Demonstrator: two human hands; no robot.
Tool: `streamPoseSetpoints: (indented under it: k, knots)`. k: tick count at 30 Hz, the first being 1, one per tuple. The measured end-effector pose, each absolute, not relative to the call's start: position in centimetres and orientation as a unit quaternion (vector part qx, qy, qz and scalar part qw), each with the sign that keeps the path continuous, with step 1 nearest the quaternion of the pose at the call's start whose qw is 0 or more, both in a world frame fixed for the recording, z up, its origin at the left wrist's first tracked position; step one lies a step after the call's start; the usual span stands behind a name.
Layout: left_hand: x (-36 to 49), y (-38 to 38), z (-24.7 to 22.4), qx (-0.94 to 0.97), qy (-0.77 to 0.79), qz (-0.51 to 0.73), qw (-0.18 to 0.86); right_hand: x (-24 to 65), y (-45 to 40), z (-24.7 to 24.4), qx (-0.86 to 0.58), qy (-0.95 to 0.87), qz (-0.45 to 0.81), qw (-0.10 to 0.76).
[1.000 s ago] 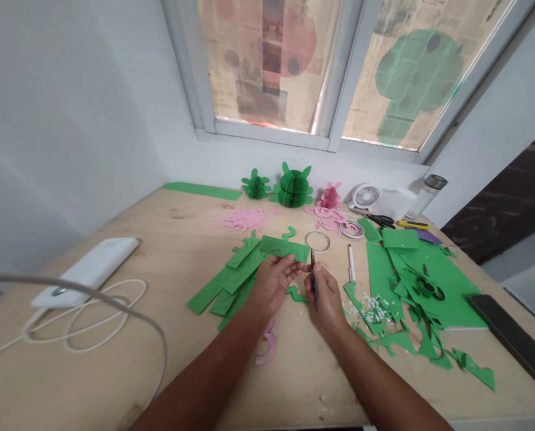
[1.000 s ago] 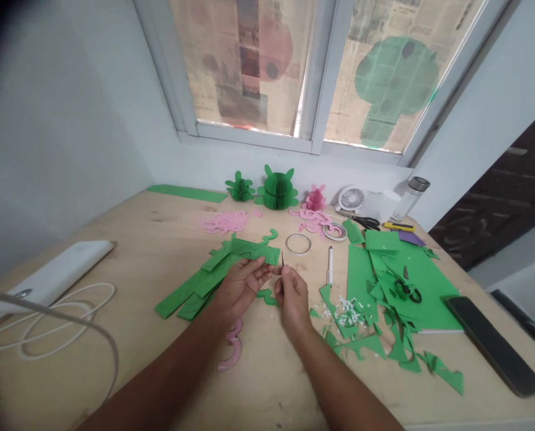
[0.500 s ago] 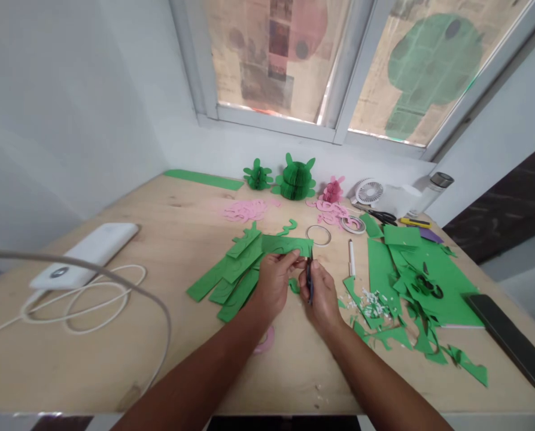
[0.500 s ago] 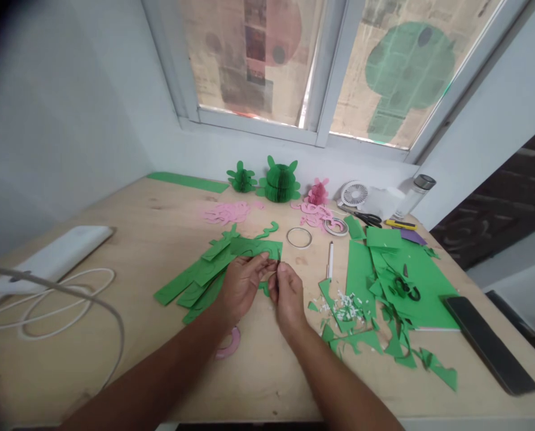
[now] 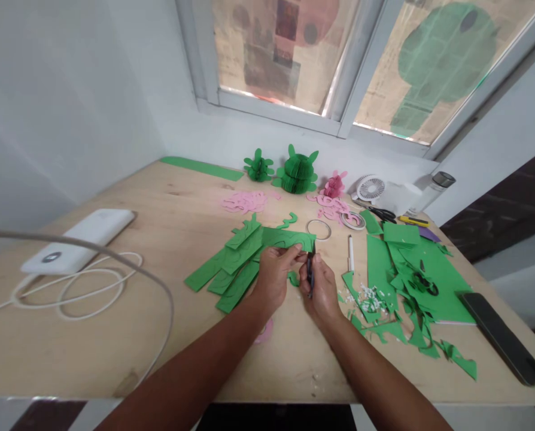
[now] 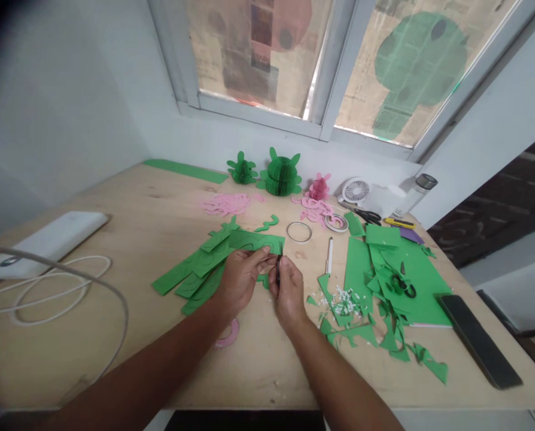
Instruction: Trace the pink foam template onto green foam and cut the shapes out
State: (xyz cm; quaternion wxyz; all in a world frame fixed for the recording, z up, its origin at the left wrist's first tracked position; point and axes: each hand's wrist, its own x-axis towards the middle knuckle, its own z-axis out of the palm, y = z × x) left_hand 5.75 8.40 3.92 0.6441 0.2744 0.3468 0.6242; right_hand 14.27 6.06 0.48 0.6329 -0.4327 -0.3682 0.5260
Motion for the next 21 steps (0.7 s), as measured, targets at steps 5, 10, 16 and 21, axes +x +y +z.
streamPoseSetpoints:
  k: [5, 10, 16, 21]
  knots:
    - [5.85, 8.35, 3.94, 0.273, 0.356, 0.625, 0.638, 14.17, 5.98, 0.78, -0.439, -0.366, 0.524, 0.631]
    - [5.85, 8.38, 3.91, 0.272, 0.356, 0.625, 0.639, 13.99, 5.89, 1.11, -0.436, -0.363, 0.524, 0.635]
    - [5.91, 8.49, 3.67, 0.273, 0.353, 0.628, 0.638, 13.92, 5.92, 1.13, -0.447, -0.366, 0.516, 0.633]
    - [5.94, 8.46, 3.72, 0.271, 0.352, 0.63, 0.637, 14.05, 6.0, 0.88, -0.451, -0.376, 0.514, 0.625]
